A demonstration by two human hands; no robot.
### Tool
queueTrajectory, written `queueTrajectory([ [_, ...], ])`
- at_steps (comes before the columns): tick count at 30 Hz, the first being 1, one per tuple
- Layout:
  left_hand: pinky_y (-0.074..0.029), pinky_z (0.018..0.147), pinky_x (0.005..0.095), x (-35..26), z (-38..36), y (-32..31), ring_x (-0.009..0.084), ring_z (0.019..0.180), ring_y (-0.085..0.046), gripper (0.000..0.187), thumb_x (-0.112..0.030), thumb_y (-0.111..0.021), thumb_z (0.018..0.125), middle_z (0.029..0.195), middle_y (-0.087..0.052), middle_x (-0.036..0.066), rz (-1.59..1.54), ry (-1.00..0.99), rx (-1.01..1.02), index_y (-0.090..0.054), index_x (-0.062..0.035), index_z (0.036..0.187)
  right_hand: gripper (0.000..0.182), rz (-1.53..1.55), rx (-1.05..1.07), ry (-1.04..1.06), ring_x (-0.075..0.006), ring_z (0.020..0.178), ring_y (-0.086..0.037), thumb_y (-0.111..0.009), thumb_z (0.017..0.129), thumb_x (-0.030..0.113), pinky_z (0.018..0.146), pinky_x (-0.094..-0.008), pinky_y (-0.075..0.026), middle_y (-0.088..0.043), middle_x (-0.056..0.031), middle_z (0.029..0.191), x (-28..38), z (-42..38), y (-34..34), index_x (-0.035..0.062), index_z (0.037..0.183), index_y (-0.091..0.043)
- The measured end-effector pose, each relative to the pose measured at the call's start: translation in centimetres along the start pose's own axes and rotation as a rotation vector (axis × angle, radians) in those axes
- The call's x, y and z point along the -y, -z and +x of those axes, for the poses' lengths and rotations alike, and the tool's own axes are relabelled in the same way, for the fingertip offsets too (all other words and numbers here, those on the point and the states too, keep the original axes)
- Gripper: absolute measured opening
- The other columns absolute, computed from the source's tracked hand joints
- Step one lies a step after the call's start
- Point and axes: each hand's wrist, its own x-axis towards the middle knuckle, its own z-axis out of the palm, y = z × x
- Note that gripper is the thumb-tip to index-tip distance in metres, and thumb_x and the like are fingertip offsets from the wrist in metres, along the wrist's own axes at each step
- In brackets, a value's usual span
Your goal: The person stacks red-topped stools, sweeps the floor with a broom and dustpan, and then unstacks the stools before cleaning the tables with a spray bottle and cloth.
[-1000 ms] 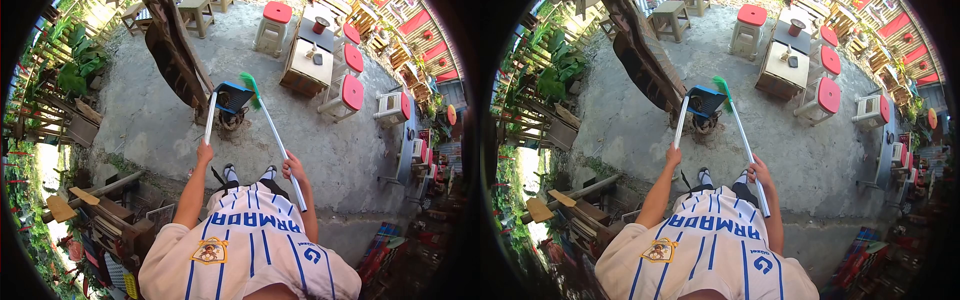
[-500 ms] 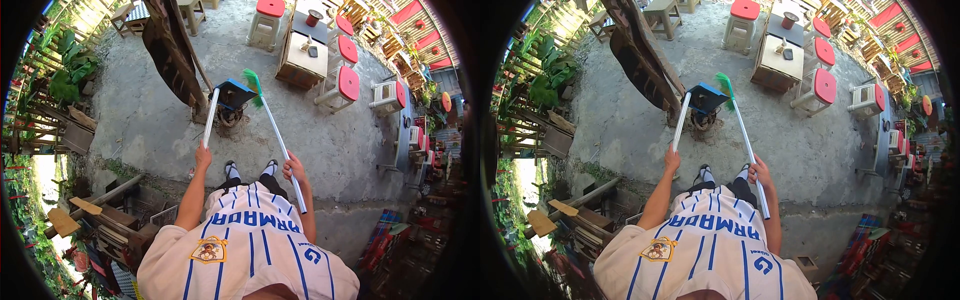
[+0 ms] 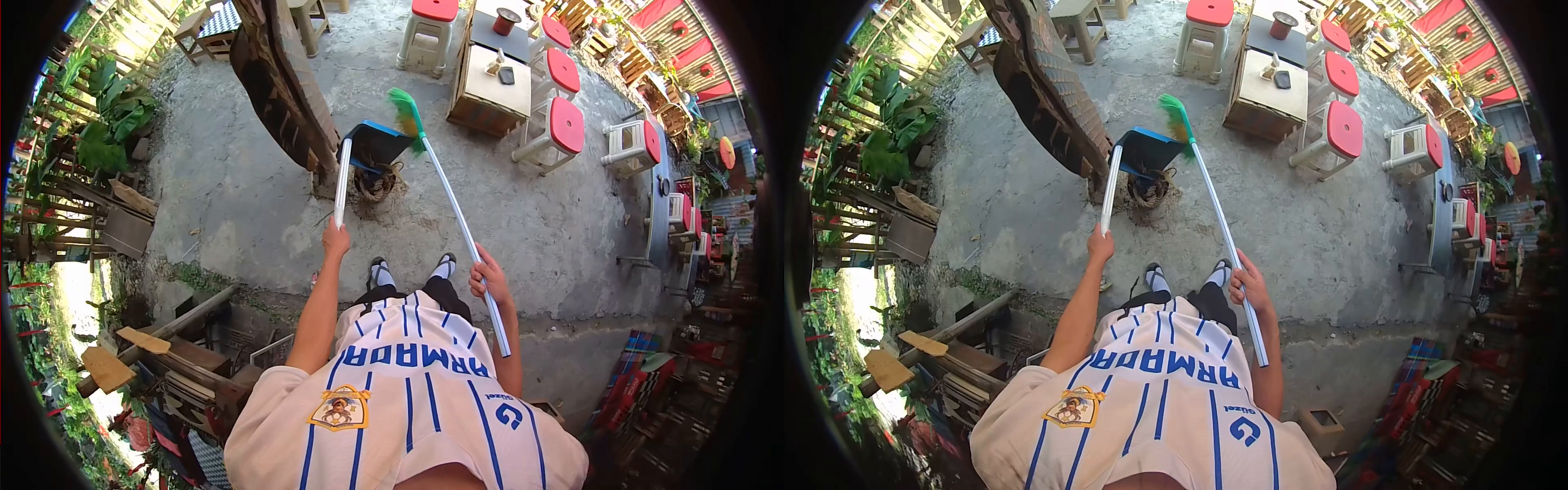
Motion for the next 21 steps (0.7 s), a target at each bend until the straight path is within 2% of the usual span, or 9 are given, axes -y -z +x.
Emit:
queueTrajectory([
  [3, -0.046, 0.09, 0.0491, -0.1, 0.1, 0.1, 0.0424, 0.103, -0.06, 0.052, -0.028, -0.054, 0.089, 0.113, -0.062, 0.025, -0.01, 0.006, -0.004, -0.046, -0.0036, 0.134, 0.055, 0.007, -0.019, 0.005, -0.006, 0.043, -0.038, -0.045, 0.098, 0.012, 0.037, -0.0211, -0.03, -0.04, 0.0016, 0.066, -0.9, -0.7, 0.1, 0.0222, 0.149, -0.028],
  [15, -0.046, 0.091, 0.048, 0.0, 0.6, 0.3, 0.0413, 0.105, -0.059, 0.052, -0.027, -0.056, 0.089, 0.115, -0.062, 0.025, 0.024, -0.013, 0.038, -0.046, -0.0036, 0.134, 0.052, 0.397, 0.001, -0.035, -0.0048, 0.045, -0.035, -0.04, 0.1, 0.014, 0.036, -0.0188, -0.032, -0.037, 0.0019, 0.067, -4.8, -3.6, 0.7, 0.0244, 0.148, -0.026],
  [18, -0.047, 0.085, 0.0499, -0.4, -0.2, 0.1, 0.0425, 0.099, -0.06, 0.048, -0.022, -0.057, 0.089, 0.106, -0.063, 0.025, -0.003, -0.019, 0.002, -0.045, -0.0048, 0.132, 0.05, 0.484, 0.018, -0.058, -0.0048, 0.046, -0.035, -0.041, 0.101, 0.016, 0.037, -0.0192, -0.031, -0.037, 0.0021, 0.068, -5.7, -2.8, 1.4, 0.0265, 0.147, -0.027],
  [21, -0.047, 0.085, 0.0503, -0.5, -0.8, -0.4, 0.043, 0.1, -0.06, 0.049, -0.022, -0.057, 0.089, 0.107, -0.063, 0.025, -0.004, -0.022, -0.043, -0.044, -0.0059, 0.133, 0.049, 0.595, 0.032, -0.071, -0.0047, 0.046, -0.035, -0.042, 0.101, 0.016, 0.037, -0.0192, -0.031, -0.037, 0.0023, 0.068, -6.0, -2.6, 2.4, 0.026, 0.147, -0.027],
])
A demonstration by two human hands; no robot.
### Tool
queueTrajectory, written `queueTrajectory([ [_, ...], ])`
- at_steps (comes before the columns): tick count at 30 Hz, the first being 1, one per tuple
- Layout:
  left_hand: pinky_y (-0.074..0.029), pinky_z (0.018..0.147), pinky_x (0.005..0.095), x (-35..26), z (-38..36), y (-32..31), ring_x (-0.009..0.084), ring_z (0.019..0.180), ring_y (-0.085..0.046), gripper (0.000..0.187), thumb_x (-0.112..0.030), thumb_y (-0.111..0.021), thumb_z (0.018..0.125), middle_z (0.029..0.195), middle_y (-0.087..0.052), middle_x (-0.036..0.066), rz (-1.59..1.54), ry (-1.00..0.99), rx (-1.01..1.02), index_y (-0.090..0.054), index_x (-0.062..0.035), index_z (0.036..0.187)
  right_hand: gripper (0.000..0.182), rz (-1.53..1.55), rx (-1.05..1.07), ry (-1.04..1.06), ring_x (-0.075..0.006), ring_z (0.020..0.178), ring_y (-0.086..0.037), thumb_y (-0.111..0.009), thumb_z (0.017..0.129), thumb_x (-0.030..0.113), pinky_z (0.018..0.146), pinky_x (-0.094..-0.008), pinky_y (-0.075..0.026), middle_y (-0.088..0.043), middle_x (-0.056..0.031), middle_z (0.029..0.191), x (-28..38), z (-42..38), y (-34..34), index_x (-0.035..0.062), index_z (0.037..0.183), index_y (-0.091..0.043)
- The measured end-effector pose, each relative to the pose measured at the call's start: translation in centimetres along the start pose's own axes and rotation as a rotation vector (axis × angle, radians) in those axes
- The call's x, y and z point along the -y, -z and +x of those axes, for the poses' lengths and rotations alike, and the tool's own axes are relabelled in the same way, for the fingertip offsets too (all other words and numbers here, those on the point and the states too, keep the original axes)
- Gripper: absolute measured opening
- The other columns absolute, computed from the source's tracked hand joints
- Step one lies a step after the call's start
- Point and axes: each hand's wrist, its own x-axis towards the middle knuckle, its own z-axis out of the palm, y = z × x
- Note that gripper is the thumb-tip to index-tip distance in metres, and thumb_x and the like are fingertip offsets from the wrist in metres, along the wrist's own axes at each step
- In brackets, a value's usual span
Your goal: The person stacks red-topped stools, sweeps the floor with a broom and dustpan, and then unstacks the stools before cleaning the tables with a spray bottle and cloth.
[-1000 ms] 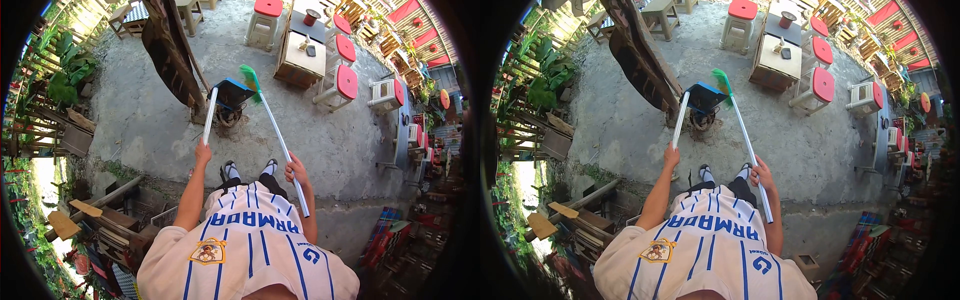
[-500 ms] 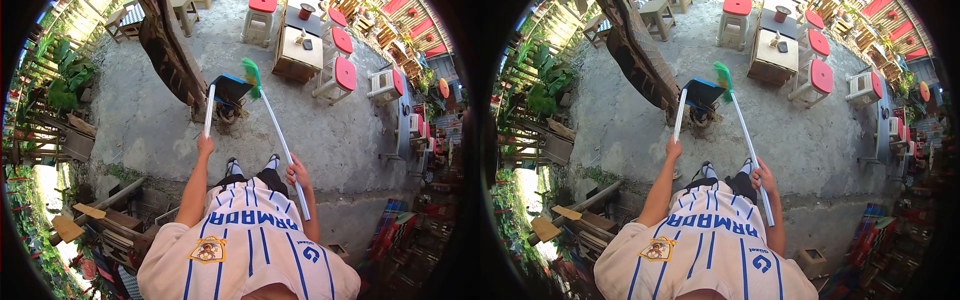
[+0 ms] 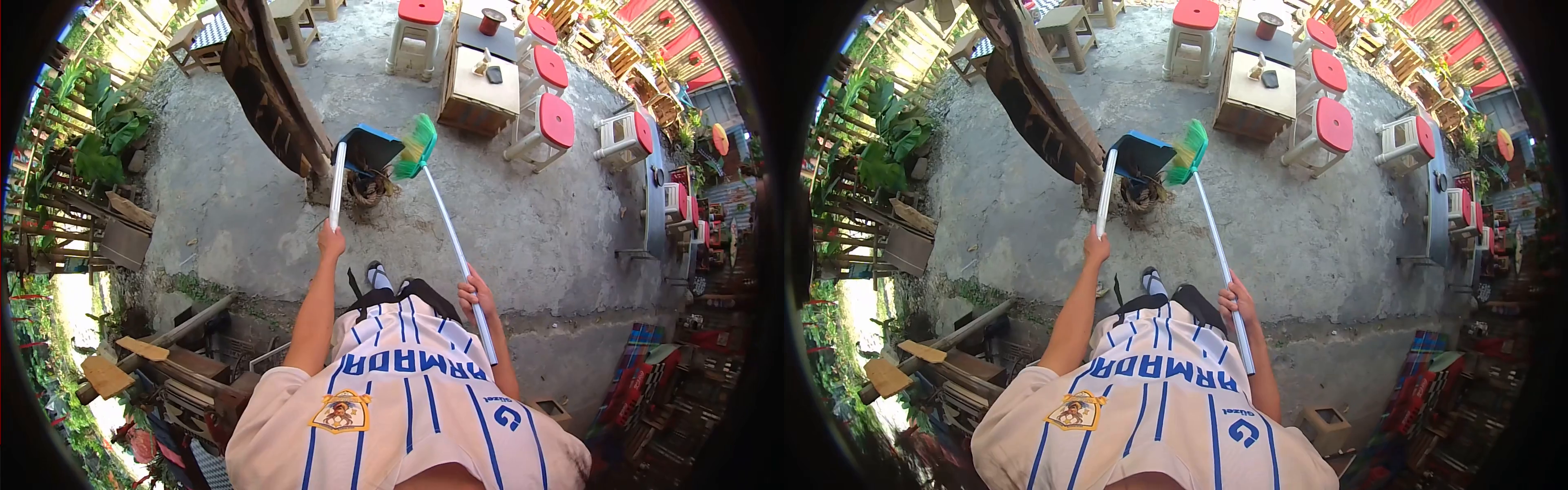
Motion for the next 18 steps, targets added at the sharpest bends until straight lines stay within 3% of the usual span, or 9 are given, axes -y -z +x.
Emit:
queueTrajectory([
  [3, -0.047, 0.085, 0.0505, -0.4, -0.2, -0.1, 0.0433, 0.1, -0.06, 0.05, -0.021, -0.057, 0.089, 0.108, -0.062, 0.025, -0.007, 0.015, 0.007, -0.043, -0.0063, 0.135, 0.051, -0.066, -0.021, 0.001, -0.0051, 0.046, -0.035, -0.042, 0.1, 0.016, 0.037, -0.0199, -0.031, -0.036, 0.0023, 0.068, 0.5, -0.4, 1.1, 0.0274, 0.147, -0.027],
  [6, -0.044, 0.093, 0.0478, -1.1, -0.4, 0.4, 0.0418, 0.11, -0.057, 0.055, -0.026, -0.056, 0.089, 0.12, -0.059, 0.025, 0.003, 0.104, 0.09, -0.043, -0.0031, 0.137, 0.052, -0.081, -0.066, -0.018, -0.0052, 0.046, -0.035, -0.042, 0.1, 0.015, 0.038, -0.0206, -0.03, -0.037, 0.0026, 0.068, 1.0, -0.6, 1.6, 0.0284, 0.147, -0.025],
  [9, -0.045, 0.092, 0.0481, -1.2, -0.5, 0.1, 0.0419, 0.108, -0.058, 0.054, -0.026, -0.056, 0.089, 0.119, -0.06, 0.025, -0.002, 0.102, 0.101, -0.043, -0.003, 0.136, 0.051, -0.046, -0.079, -0.058, -0.0048, 0.046, -0.035, -0.041, 0.1, 0.015, 0.038, -0.0208, -0.03, -0.037, 0.0029, 0.068, 0.9, -0.8, 1.5, 0.028, 0.147, -0.026],
  [12, -0.046, 0.084, 0.0521, -0.5, -0.7, -0.9, 0.0447, 0.096, -0.061, 0.051, -0.023, -0.056, 0.089, 0.104, -0.064, 0.026, -0.044, 0.004, 0.008, -0.043, -0.0045, 0.134, 0.05, 0.036, -0.038, -0.113, -0.0045, 0.046, -0.035, -0.041, 0.1, 0.015, 0.038, -0.021, -0.03, -0.037, 0.0032, 0.067, 0.3, 0.1, 0.5, 0.0277, 0.146, -0.027],
  [18, -0.046, 0.084, 0.0518, -0.8, -1.3, -0.9, 0.0442, 0.097, -0.061, 0.05, -0.023, -0.057, 0.089, 0.106, -0.064, 0.025, -0.084, -0.015, 0.005, -0.044, -0.0035, 0.133, 0.048, 0.026, 0.005, -0.167, -0.0054, 0.046, -0.035, -0.041, 0.101, 0.016, 0.038, -0.0225, -0.031, -0.036, 0.0034, 0.066, -2.7, 2.5, -0.7, 0.0288, 0.145, -0.027],
])
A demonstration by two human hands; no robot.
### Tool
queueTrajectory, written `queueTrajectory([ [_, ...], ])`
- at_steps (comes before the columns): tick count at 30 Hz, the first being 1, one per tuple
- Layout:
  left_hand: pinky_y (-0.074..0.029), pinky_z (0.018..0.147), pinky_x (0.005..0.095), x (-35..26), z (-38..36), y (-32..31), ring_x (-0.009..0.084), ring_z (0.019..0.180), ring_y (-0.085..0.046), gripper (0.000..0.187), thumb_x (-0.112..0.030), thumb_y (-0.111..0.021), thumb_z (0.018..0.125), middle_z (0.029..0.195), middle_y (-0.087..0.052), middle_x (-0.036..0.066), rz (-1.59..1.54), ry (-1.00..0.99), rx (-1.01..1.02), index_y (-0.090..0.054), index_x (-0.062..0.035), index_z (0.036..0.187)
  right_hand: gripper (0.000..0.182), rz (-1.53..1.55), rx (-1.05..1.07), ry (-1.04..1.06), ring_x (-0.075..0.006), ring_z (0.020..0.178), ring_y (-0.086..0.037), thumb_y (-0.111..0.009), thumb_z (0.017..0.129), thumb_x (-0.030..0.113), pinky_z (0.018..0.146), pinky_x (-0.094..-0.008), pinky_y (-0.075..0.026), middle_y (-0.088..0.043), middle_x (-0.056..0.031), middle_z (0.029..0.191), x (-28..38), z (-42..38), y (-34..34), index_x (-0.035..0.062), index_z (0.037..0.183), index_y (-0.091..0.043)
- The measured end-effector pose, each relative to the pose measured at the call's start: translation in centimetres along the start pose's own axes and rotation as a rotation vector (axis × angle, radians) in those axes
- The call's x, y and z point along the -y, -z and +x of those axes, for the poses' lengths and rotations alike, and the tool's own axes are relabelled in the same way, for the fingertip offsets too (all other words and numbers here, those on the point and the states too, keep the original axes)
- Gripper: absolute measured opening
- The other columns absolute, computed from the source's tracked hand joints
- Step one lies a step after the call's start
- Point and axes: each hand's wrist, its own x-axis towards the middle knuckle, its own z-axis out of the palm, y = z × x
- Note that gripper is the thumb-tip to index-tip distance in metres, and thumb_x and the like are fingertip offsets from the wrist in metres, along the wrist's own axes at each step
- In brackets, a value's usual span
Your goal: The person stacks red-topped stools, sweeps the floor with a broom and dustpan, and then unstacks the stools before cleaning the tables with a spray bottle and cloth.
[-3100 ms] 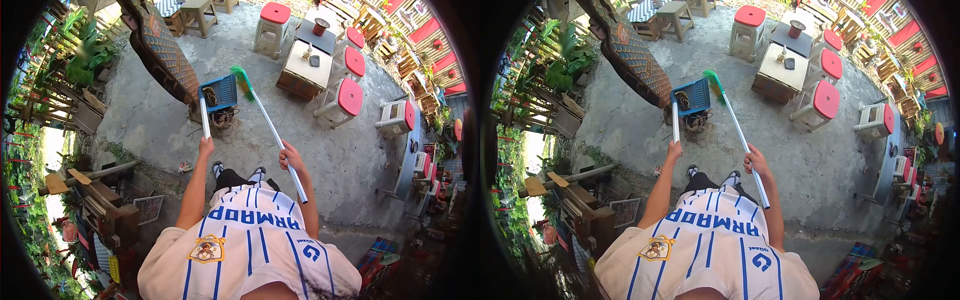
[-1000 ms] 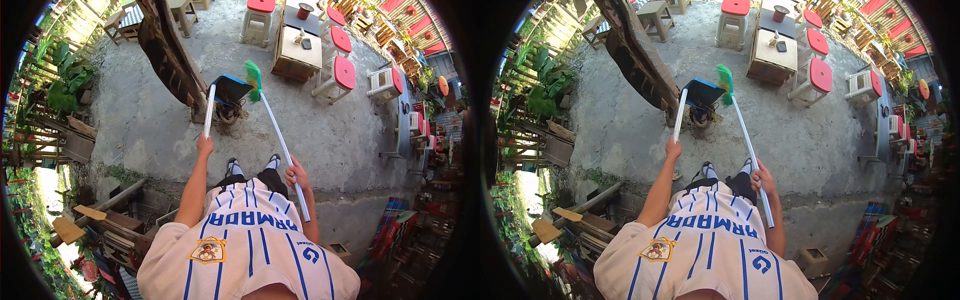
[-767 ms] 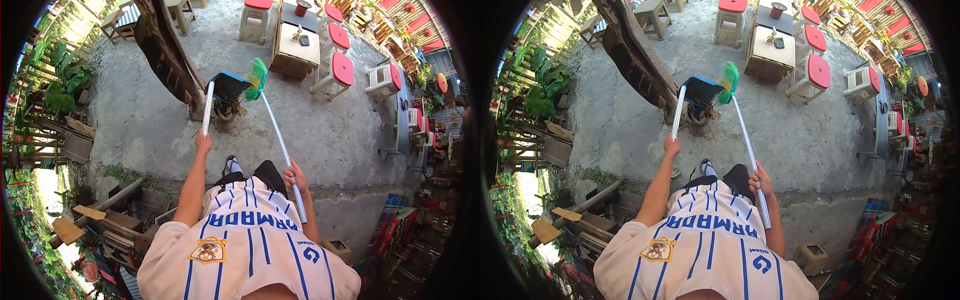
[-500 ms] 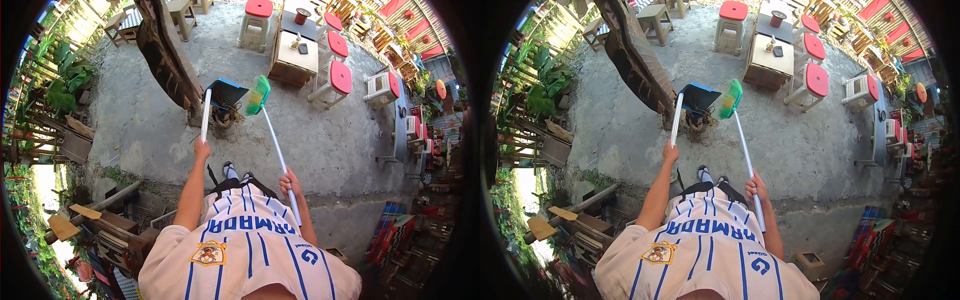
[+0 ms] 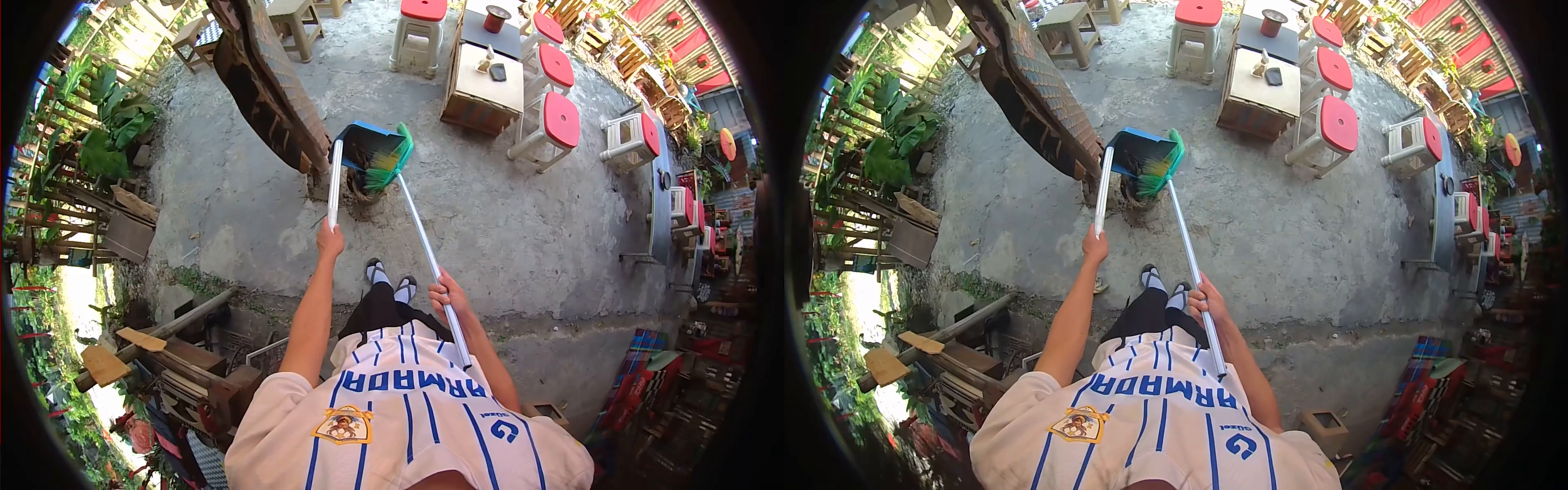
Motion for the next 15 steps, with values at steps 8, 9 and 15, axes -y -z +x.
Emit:
queueTrajectory([
  [8, -0.046, 0.084, 0.0507, 0.4, -2.7, -1.1, 0.043, 0.098, -0.06, 0.049, -0.021, -0.057, 0.089, 0.106, -0.062, 0.026, 0.031, -0.042, -0.101, -0.045, -0.0027, 0.133, 0.028, 0.033, -0.059, 0.012, -0.0035, 0.045, -0.034, -0.04, 0.101, 0.02, 0.038, -0.0222, -0.031, -0.037, 0.0048, 0.067, 0.0, 3.6, 1.4, 0.0275, 0.129, -0.041],
  [9, -0.046, 0.084, 0.0506, 0.4, -3.0, -1.0, 0.043, 0.098, -0.059, 0.05, -0.02, -0.058, 0.089, 0.106, -0.062, 0.026, 0.022, -0.056, -0.109, -0.044, -0.0025, 0.133, 0.027, 0.027, -0.031, 0.005, -0.0034, 0.044, -0.034, -0.04, 0.101, 0.02, 0.038, -0.0222, -0.031, -0.037, 0.005, 0.067, 0.0, 3.3, 1.4, 0.0271, 0.127, -0.042],
  [15, -0.046, 0.083, 0.0496, 0.2, -4.4, 0.1, 0.0427, 0.096, -0.058, 0.05, -0.018, -0.057, 0.09, 0.105, -0.06, 0.026, 0.06, -0.056, -0.083, -0.043, -0.0038, 0.135, 0.034, 0.132, 0.049, -0.03, -0.0039, 0.045, -0.036, -0.041, 0.1, 0.016, 0.038, -0.023, -0.033, -0.038, 0.0039, 0.067, -0.2, 0.5, 1.7, 0.0231, 0.133, -0.037],
])
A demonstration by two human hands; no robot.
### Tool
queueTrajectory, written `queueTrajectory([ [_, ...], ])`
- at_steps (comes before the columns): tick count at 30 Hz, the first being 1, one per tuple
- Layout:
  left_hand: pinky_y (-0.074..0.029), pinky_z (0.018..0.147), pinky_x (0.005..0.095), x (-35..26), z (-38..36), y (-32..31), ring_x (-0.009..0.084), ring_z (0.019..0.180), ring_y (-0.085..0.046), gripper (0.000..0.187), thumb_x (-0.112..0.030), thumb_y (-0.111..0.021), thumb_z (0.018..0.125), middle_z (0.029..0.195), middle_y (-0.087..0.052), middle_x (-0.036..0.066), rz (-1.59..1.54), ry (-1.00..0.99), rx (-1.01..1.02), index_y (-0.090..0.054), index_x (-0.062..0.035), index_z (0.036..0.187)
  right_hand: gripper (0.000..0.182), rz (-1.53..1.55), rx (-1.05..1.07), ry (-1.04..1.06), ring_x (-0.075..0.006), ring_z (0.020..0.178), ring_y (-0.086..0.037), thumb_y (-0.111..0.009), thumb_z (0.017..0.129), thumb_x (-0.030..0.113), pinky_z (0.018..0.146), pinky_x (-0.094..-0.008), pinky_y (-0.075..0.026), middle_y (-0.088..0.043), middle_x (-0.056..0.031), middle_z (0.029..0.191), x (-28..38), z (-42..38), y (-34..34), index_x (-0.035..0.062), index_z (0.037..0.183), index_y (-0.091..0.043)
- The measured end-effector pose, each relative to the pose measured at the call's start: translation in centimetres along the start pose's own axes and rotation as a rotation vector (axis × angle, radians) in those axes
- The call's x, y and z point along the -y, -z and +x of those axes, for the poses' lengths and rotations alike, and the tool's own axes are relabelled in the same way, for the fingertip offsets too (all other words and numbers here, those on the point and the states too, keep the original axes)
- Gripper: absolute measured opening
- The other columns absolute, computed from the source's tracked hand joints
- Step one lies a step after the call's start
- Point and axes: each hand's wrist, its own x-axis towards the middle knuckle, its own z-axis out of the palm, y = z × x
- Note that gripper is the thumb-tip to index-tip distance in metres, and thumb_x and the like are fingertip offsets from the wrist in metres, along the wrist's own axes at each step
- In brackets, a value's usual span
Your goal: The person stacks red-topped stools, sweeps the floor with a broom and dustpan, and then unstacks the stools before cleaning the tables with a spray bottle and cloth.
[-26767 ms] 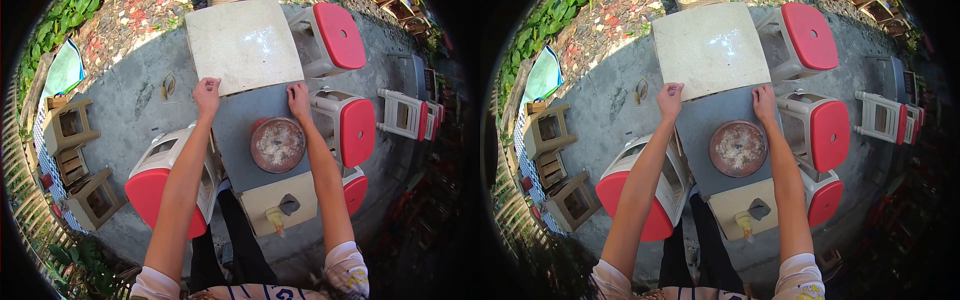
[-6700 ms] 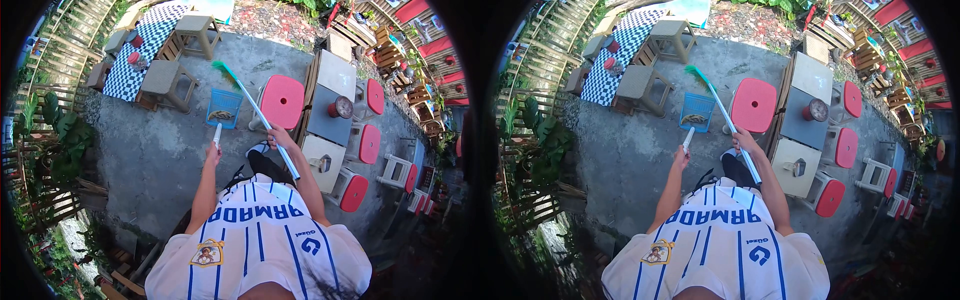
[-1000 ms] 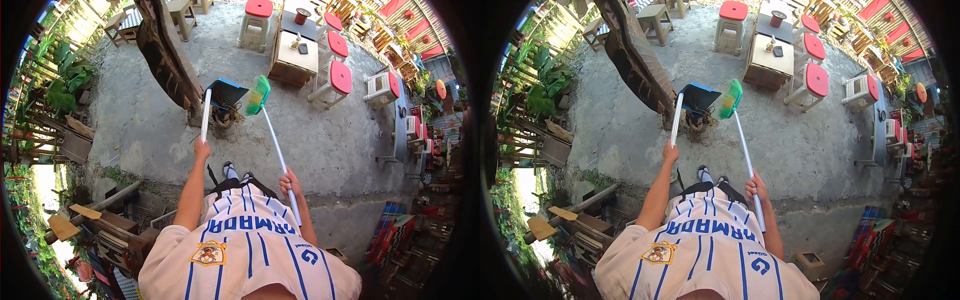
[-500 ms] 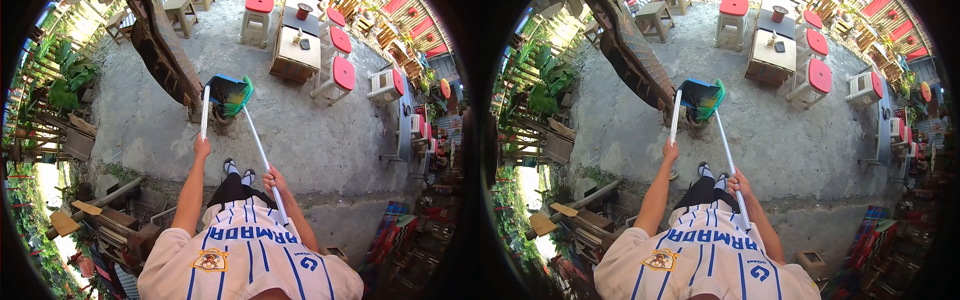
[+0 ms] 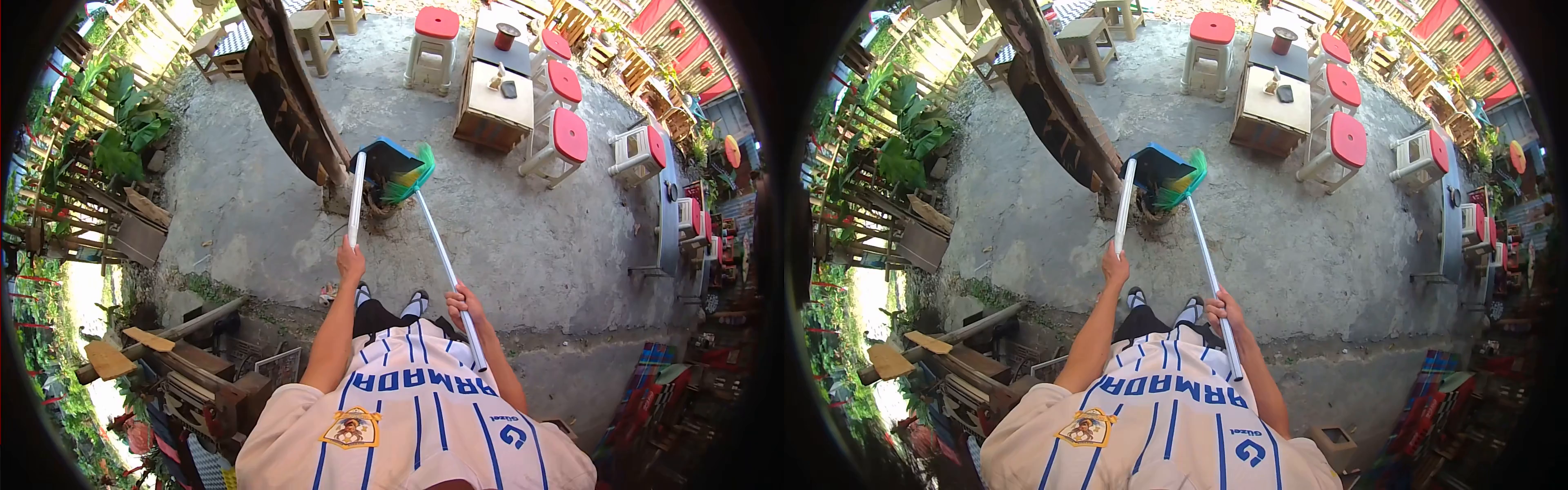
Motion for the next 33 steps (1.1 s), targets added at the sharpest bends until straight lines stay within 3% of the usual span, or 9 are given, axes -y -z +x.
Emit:
queueTrajectory([
  [3, -0.046, 0.083, 0.0496, -0.6, -0.7, 2.2, 0.0425, 0.096, -0.058, 0.049, -0.017, -0.057, 0.09, 0.105, -0.06, 0.026, -0.003, -0.002, 0.016, -0.043, -0.0033, 0.135, 0.03, 0.035, -0.006, 0.026, -0.0035, 0.044, -0.037, -0.041, 0.1, 0.016, 0.038, -0.0231, -0.034, -0.038, 0.0037, 0.068, -0.3, -1.0, -0.4, 0.02, 0.13, -0.038],
  [6, -0.046, 0.083, 0.0497, 0.2, -0.9, 2.7, 0.0425, 0.096, -0.058, 0.049, -0.018, -0.057, 0.089, 0.104, -0.06, 0.025, -0.018, -0.017, -0.002, -0.043, -0.0029, 0.134, 0.011, 0.129, 0.046, 0.01, -0.0038, 0.044, -0.038, -0.04, 0.101, 0.018, 0.041, -0.0243, -0.035, -0.039, 0.0036, 0.067, -0.7, -0.4, 0.4, 0.0135, 0.111, -0.042],
  [13, -0.046, 0.083, 0.0486, 0.6, 0.8, 2.3, 0.0403, 0.097, -0.059, 0.05, -0.015, -0.059, 0.088, 0.105, -0.06, 0.023, 0.019, -0.072, 0.011, -0.043, -0.0044, 0.134, 0.01, 0.16, 0.095, 0.025, -0.0045, 0.044, -0.039, -0.041, 0.101, 0.019, 0.041, -0.0247, -0.035, -0.039, 0.0036, 0.064, -2.7, 0.6, 0.9, 0.0094, 0.097, -0.041],
  [19, -0.047, 0.082, 0.0475, -1.7, 2.0, 3.1, 0.039, 0.095, -0.059, 0.048, -0.014, -0.06, 0.089, 0.103, -0.061, 0.022, 0.101, -0.095, -0.043, -0.044, -0.0046, 0.133, 0.01, 0.166, 0.107, 0.053, -0.0041, 0.045, -0.039, -0.041, 0.101, 0.017, 0.041, -0.0241, -0.035, -0.04, 0.0037, 0.065, -3.7, 2.0, 1.3, 0.0111, 0.108, -0.042],
  [33, -0.046, 0.082, 0.0479, 1.3, 1.2, 6.3, 0.0403, 0.096, -0.057, 0.052, -0.011, -0.061, 0.086, 0.106, -0.058, 0.023, 0.059, -0.154, -0.015, -0.043, -0.0018, 0.134, 0.022, 0.057, 0.095, 0.108, -0.003, 0.046, -0.04, -0.039, 0.101, 0.016, 0.041, -0.0227, -0.036, -0.039, 0.0047, 0.066, -5.4, 1.5, -0.8, 0.0176, 0.123, -0.041],
])
